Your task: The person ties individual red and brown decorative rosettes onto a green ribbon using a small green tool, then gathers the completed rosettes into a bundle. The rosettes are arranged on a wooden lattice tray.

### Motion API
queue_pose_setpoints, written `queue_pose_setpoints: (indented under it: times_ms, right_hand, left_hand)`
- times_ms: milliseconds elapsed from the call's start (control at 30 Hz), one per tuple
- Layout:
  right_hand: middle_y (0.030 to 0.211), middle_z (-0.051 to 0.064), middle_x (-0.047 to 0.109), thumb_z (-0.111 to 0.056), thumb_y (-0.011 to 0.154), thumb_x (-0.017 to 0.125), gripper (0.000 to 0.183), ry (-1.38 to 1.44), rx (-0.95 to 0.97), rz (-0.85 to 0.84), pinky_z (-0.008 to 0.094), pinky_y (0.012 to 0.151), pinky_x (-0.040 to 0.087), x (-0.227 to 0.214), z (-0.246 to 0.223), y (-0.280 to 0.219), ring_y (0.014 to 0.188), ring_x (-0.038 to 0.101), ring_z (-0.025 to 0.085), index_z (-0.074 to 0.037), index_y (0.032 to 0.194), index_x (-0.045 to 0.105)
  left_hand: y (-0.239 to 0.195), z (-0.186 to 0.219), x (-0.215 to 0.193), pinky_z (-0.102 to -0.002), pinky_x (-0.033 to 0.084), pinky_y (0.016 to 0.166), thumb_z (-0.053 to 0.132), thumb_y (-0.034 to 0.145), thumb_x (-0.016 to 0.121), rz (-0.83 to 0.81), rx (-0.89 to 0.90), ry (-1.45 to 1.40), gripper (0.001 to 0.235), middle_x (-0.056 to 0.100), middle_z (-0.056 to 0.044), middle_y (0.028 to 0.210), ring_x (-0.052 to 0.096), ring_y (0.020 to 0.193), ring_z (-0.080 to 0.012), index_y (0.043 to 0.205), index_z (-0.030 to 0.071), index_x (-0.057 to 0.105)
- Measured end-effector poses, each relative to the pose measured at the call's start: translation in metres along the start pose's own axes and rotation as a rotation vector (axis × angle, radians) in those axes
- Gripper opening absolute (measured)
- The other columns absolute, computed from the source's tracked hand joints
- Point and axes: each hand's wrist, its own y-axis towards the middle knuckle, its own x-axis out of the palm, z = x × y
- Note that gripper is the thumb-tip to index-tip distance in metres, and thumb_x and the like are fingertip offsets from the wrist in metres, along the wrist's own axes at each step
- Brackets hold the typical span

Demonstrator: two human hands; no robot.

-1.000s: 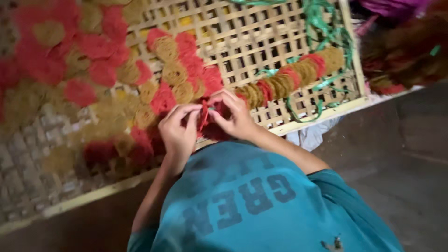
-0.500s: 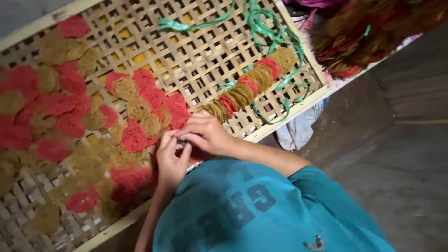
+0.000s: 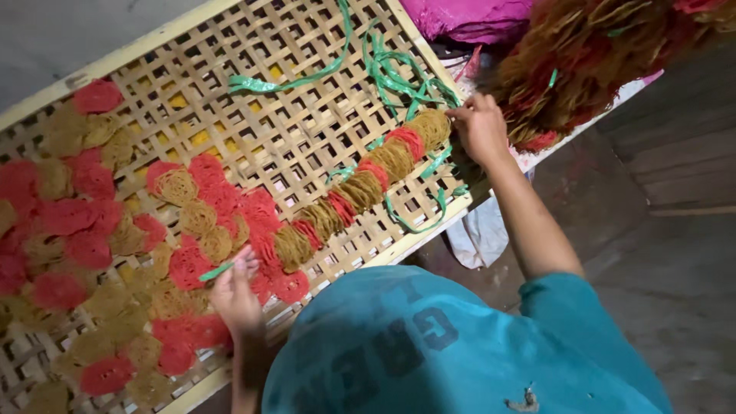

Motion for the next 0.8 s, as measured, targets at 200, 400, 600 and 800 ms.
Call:
queue_pose_setpoints:
  times_ms: [200,400,600,800]
  right_hand:
    - [0.102,0.007,0.061,-0.014,0.086,0.077,0.007,-0.184,-0.106,-0.021,0.042,0.084,0.047,0.017,0.009,0.008,0.105,0.057,0.03,-0.012,0.091,0.072]
    - [0.105,0.011,0.06,-0.01,0.085,0.075,0.014,0.091,-0.153,-0.062,0.044,0.087,0.044,-0.022,0.007,0.026,0.106,0.052,0.035,-0.009,0.096,0.067]
    - [0.103,-0.004,0.059,-0.012,0.104,0.065,0.008,1.076,0.15,-0.26,0.025,0.089,0.043,-0.046,0.013,0.036,0.098,0.051,0.009,-0.007,0.104,0.059]
    - [0.091,-0.003,0.056,-0.007,0.105,0.069,0.009,0.904,0.248,-0.311,0.025,0.076,0.042,-0.017,0.016,0.027,0.085,0.049,0.006,-0.003,0.102,0.061]
  left_hand:
    - [0.0,-0.021,-0.003,-0.028,0.055,0.09,0.017,0.11,0.055,0.072,0.016,-0.011,0.032,0.071,-0.01,0.113,0.066,0.097,-0.0128,0.126,-0.006,0.067]
    - [0.002,-0.019,0.003,-0.028,0.055,0.089,0.021,0.111,0.054,0.138,0.006,-0.103,0.033,0.07,-0.01,0.111,0.066,0.097,-0.0138,0.125,-0.006,0.066]
    - [0.012,-0.019,-0.002,-0.026,0.052,0.082,0.025,0.111,0.056,0.303,0.019,-0.341,0.032,0.068,-0.007,0.107,0.062,0.095,-0.0123,0.125,-0.003,0.063]
    - [0.019,-0.024,-0.011,-0.023,0.051,0.086,0.026,0.11,0.058,0.32,0.016,-0.336,0.033,0.069,-0.006,0.107,0.063,0.096,-0.0112,0.127,-0.002,0.064]
